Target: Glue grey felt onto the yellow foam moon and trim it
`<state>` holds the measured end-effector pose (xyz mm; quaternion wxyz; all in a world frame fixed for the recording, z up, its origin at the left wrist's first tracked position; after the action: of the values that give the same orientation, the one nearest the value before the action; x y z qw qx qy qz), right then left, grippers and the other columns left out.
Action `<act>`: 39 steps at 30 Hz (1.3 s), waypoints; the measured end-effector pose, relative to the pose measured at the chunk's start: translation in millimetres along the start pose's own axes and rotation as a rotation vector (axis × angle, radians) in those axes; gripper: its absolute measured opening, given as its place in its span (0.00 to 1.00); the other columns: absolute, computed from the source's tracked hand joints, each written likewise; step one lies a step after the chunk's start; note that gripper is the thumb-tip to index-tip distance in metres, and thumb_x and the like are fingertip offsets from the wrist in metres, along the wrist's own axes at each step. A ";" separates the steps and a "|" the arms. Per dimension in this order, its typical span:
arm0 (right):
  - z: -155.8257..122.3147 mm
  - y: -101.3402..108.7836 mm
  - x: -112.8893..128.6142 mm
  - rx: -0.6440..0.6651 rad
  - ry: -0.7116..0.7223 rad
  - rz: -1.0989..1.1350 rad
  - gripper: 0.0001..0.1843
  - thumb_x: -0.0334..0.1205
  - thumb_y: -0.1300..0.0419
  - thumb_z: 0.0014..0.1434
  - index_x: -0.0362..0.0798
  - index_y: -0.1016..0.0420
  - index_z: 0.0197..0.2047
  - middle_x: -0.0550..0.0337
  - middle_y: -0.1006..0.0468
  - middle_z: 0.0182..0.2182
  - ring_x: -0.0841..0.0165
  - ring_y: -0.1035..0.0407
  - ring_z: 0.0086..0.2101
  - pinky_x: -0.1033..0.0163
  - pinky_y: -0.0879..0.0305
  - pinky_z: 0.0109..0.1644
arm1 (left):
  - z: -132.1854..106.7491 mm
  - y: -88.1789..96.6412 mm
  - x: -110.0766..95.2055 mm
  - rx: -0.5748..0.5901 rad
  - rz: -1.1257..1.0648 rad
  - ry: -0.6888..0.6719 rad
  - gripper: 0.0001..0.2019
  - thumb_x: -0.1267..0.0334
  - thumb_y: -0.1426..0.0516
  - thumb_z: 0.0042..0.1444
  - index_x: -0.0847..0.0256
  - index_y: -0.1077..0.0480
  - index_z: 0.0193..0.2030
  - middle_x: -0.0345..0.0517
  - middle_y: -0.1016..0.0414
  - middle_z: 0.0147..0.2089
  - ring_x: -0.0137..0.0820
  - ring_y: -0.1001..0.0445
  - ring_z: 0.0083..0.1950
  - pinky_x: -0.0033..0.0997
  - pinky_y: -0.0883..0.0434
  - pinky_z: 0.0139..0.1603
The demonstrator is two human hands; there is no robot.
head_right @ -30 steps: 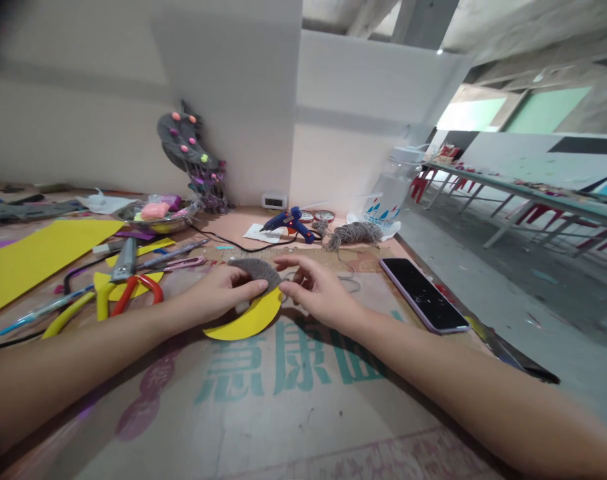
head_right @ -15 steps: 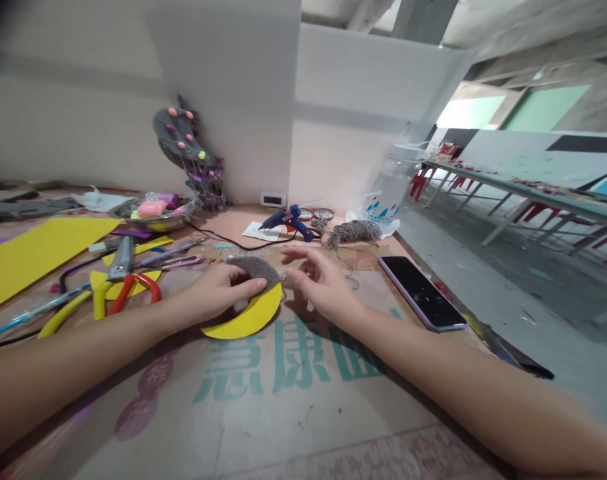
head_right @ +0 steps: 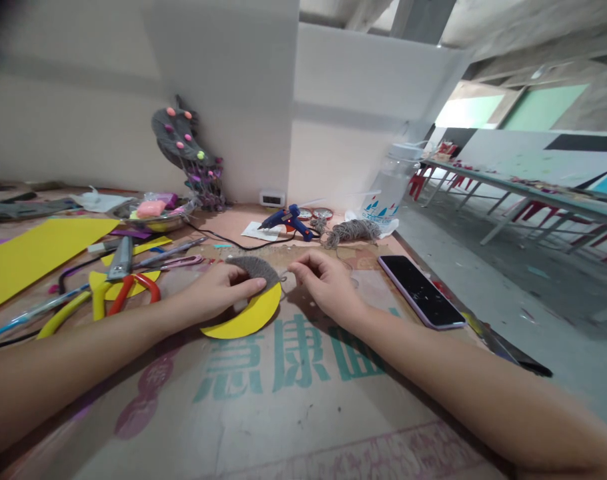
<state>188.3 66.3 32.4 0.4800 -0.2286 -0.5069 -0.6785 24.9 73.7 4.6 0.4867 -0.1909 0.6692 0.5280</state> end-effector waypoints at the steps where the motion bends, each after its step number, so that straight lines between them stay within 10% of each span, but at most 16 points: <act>1: -0.4 0.4 0.4 -0.003 0.015 -0.015 0.13 0.44 0.45 0.61 0.47 0.34 0.27 0.65 0.34 0.21 0.74 0.42 0.22 0.66 0.45 0.27 | -0.1 0.5 0.1 -0.005 0.006 0.003 0.18 0.50 0.47 0.56 0.62 0.33 0.25 0.36 0.35 0.20 0.25 0.39 0.21 0.24 0.44 0.21; 11: 0.9 1.9 -2.7 -0.024 0.073 0.012 0.03 0.36 0.46 0.60 0.48 0.33 0.37 0.64 0.31 0.28 0.73 0.36 0.28 0.67 0.40 0.31 | 1.7 0.6 7.2 -0.016 0.031 0.021 0.21 0.45 0.47 0.54 0.62 0.33 0.24 0.39 0.34 0.21 0.26 0.38 0.21 0.24 0.45 0.20; 18: -3.9 -16.0 1.8 0.202 0.043 0.125 0.17 0.41 0.44 0.60 0.49 0.34 0.52 0.56 0.26 0.44 0.76 0.38 0.23 0.67 0.39 0.26 | 3.0 -0.7 5.1 0.007 0.005 -0.041 0.18 0.50 0.47 0.56 0.64 0.27 0.33 0.40 0.30 0.25 0.26 0.37 0.24 0.24 0.43 0.22; 32: -1.1 -15.8 -1.6 0.171 0.094 -0.095 0.09 0.41 0.44 0.60 0.47 0.26 0.40 0.59 0.24 0.34 0.69 0.32 0.32 0.64 0.36 0.35 | 4.4 -1.6 10.8 -0.002 0.013 -0.029 0.20 0.47 0.47 0.55 0.65 0.28 0.34 0.41 0.31 0.25 0.28 0.37 0.25 0.24 0.42 0.23; 39: 0.0 5.6 3.9 -0.083 0.176 -0.057 0.06 0.31 0.45 0.56 0.48 0.28 0.37 0.62 0.29 0.30 0.71 0.36 0.29 0.65 0.40 0.34 | 1.8 1.0 8.9 -0.029 0.030 0.021 0.20 0.45 0.46 0.54 0.63 0.31 0.27 0.39 0.33 0.22 0.26 0.38 0.22 0.24 0.44 0.20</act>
<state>191.5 64.5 38.1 0.4931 -0.1731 -0.4408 -0.7298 20.9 78.0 -2.4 0.4689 -0.1934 0.6692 0.5431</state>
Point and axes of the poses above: each hand's wrist, its own z-axis towards the middle knuckle, its own y-axis out of the back of the hand, x = y × z, the point moved 7 cm from there along z, towards the middle knuckle
